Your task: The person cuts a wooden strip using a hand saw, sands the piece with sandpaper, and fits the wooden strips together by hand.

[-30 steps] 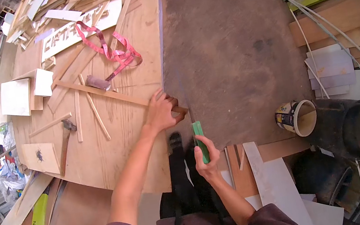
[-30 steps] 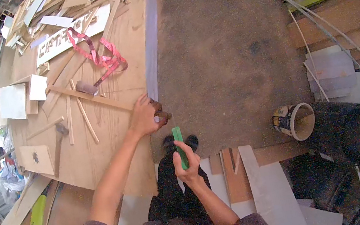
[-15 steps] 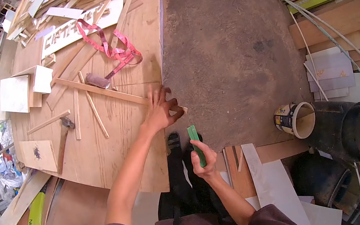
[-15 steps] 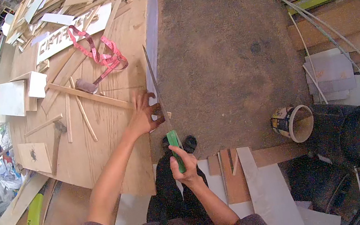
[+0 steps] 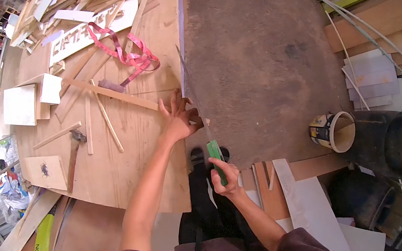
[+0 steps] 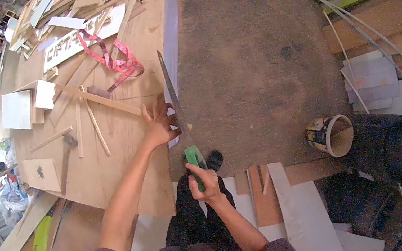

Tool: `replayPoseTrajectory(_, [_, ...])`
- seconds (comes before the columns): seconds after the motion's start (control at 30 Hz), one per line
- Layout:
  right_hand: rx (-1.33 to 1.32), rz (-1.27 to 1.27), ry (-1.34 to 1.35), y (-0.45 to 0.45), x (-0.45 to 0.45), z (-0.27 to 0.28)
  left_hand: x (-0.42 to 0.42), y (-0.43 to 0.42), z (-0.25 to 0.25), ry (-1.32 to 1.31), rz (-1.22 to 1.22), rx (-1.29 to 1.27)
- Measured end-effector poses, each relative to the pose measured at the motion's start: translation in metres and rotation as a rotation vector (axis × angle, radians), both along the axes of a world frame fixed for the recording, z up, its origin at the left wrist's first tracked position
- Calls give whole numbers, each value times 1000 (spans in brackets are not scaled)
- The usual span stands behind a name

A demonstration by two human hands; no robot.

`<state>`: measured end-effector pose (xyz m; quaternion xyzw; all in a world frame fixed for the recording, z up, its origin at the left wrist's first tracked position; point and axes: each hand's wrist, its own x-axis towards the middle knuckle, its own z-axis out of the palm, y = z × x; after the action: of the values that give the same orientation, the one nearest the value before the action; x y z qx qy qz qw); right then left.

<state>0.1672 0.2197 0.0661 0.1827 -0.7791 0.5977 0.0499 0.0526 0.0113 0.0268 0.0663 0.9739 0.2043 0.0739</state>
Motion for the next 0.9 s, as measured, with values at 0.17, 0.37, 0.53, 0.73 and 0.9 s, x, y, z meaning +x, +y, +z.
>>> replayPoseTrajectory(0.17, [-1,-7,-55,7,16,-4,-2,3,11,-79,35,44])
replayPoseTrajectory(0.37, [-40,-24,-81,7,10,-3,0,0,-3,-18,45,99])
replayPoseTrajectory(0.53, [-36,-31,-176,18,23,0,-4,2,9,-93,47,67])
replayPoseTrajectory(0.73, [-44,-30,-94,2,-6,0,-4,2,11,-132,15,30])
replayPoseTrajectory(0.9, [-50,-37,-165,20,37,-3,-4,4,6,-83,56,67])
